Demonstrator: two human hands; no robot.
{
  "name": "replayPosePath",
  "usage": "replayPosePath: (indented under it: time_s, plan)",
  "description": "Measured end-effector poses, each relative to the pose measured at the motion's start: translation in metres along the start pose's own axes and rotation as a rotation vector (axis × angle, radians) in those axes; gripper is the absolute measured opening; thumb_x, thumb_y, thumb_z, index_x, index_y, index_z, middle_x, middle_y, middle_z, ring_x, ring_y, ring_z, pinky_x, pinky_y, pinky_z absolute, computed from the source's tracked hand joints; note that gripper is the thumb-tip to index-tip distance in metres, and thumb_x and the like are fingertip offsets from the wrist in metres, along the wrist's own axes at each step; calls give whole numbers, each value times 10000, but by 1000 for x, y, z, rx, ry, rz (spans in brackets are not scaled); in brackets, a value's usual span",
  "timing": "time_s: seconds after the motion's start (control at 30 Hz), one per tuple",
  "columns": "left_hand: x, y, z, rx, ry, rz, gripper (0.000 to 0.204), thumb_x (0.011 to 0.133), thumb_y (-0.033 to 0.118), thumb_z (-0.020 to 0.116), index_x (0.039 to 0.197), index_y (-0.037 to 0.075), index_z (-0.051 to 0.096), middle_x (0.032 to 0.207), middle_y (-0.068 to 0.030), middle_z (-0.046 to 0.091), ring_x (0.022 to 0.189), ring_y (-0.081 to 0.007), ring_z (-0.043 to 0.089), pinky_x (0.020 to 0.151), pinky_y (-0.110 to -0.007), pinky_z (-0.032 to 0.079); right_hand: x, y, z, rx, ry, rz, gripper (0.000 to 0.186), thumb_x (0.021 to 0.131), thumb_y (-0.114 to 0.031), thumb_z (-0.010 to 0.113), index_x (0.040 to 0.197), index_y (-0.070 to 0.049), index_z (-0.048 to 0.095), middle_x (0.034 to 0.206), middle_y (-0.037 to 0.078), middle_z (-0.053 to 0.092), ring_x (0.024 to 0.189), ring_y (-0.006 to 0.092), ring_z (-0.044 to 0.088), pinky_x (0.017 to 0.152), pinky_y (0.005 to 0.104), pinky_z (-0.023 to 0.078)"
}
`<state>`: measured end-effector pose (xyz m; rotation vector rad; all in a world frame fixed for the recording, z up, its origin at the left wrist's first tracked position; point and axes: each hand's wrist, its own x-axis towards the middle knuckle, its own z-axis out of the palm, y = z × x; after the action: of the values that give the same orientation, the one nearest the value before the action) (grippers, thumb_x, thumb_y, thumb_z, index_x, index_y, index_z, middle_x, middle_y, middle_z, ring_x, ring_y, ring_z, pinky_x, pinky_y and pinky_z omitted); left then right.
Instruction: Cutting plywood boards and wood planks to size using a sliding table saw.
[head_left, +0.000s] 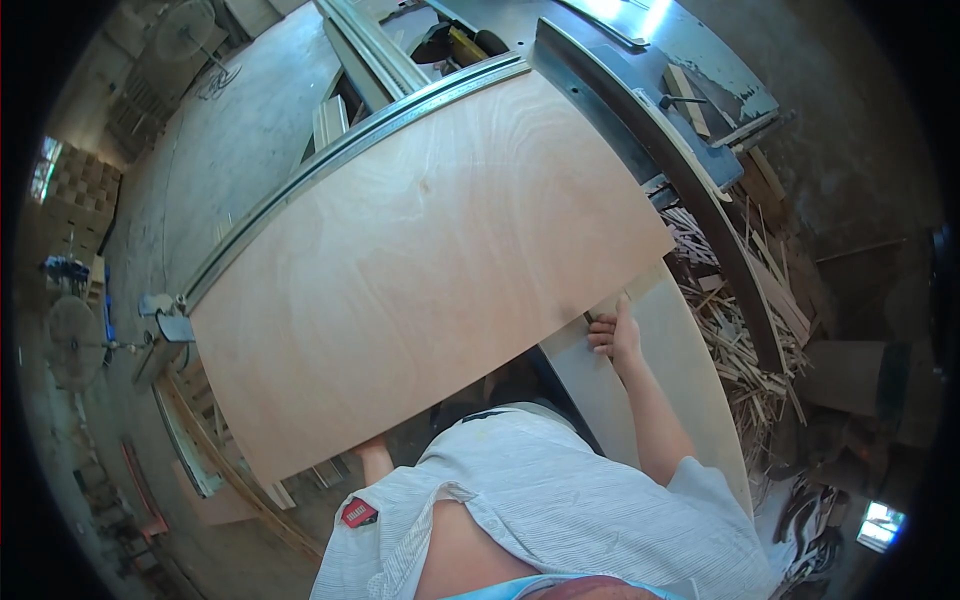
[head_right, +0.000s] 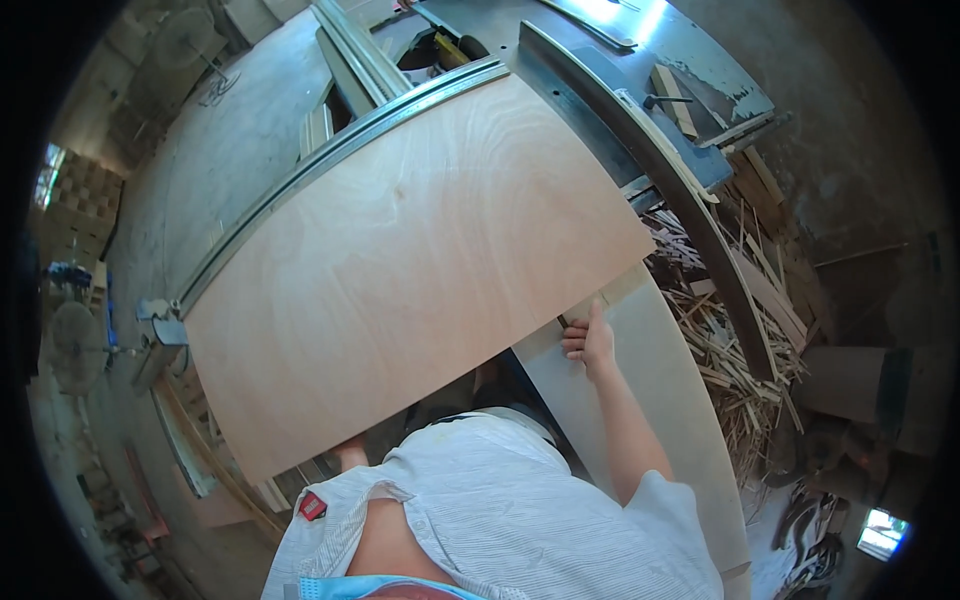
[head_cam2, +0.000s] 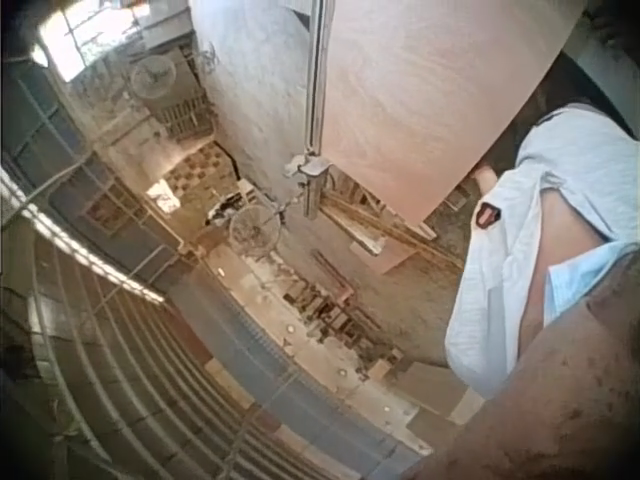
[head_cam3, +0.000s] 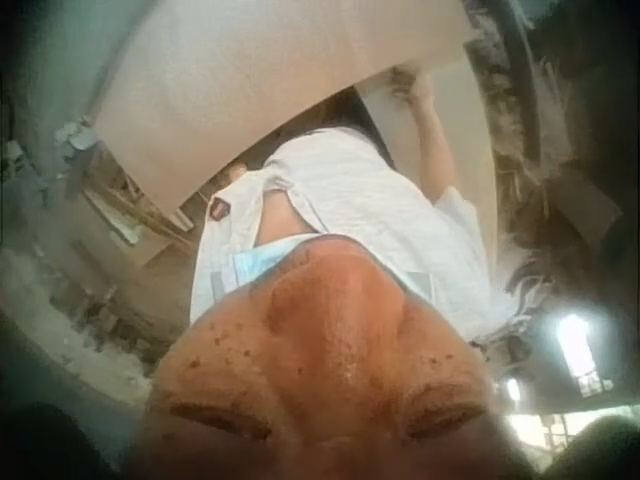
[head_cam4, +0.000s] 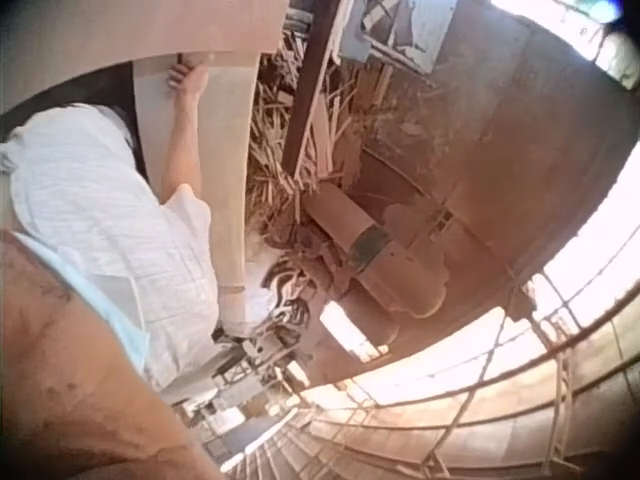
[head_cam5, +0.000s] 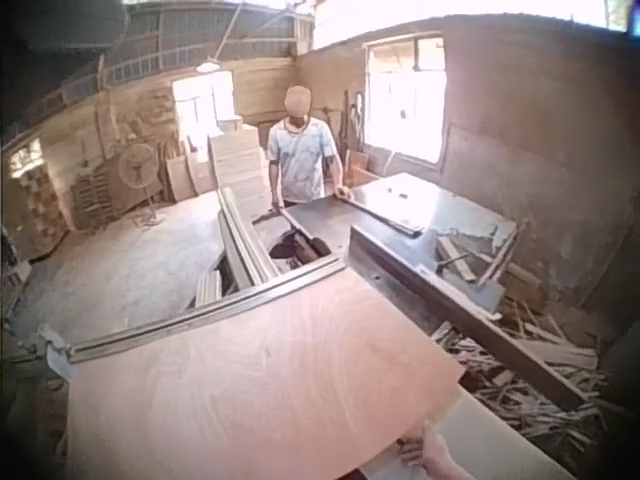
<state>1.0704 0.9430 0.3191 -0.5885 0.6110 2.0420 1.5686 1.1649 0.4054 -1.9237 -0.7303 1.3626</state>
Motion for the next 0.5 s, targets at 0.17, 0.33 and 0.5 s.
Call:
replayPosePath:
  time_s: [0.17, 0.33, 0.5]
  plan:
    - [5, -1, 13, 68, 36, 2, 750, 984, 610, 301, 1532, 106, 383, 1583, -132, 376, 1466, -368, 312, 1187, -605, 240, 26, -52, 9, -162, -88, 161, 870, 983, -711, 266, 937, 59, 670, 741, 175, 683, 530, 267, 650, 422, 328, 492]
    - [13, -3, 25, 111, 48, 8, 748, 985, 609, 297, 1532, 106, 382, 1584, -131, 374, 1468, -368, 310, 1187, -605, 239, 28, -62, 4, -179, -171, 203, 880, 986, -702, 261, 899, 79, 657, 674, 178, 668, 549, 301, 686, 434, 353, 530]
    - [20, -6, 33, 138, 47, 22, 747, 986, 608, 293, 1533, 106, 381, 1585, -131, 371, 1469, -367, 307, 1188, -605, 238, 39, -67, 4, -139, -210, 182, 885, 978, -708, 279, 866, 87, 653, 671, 185, 668, 532, 305, 682, 428, 360, 539]
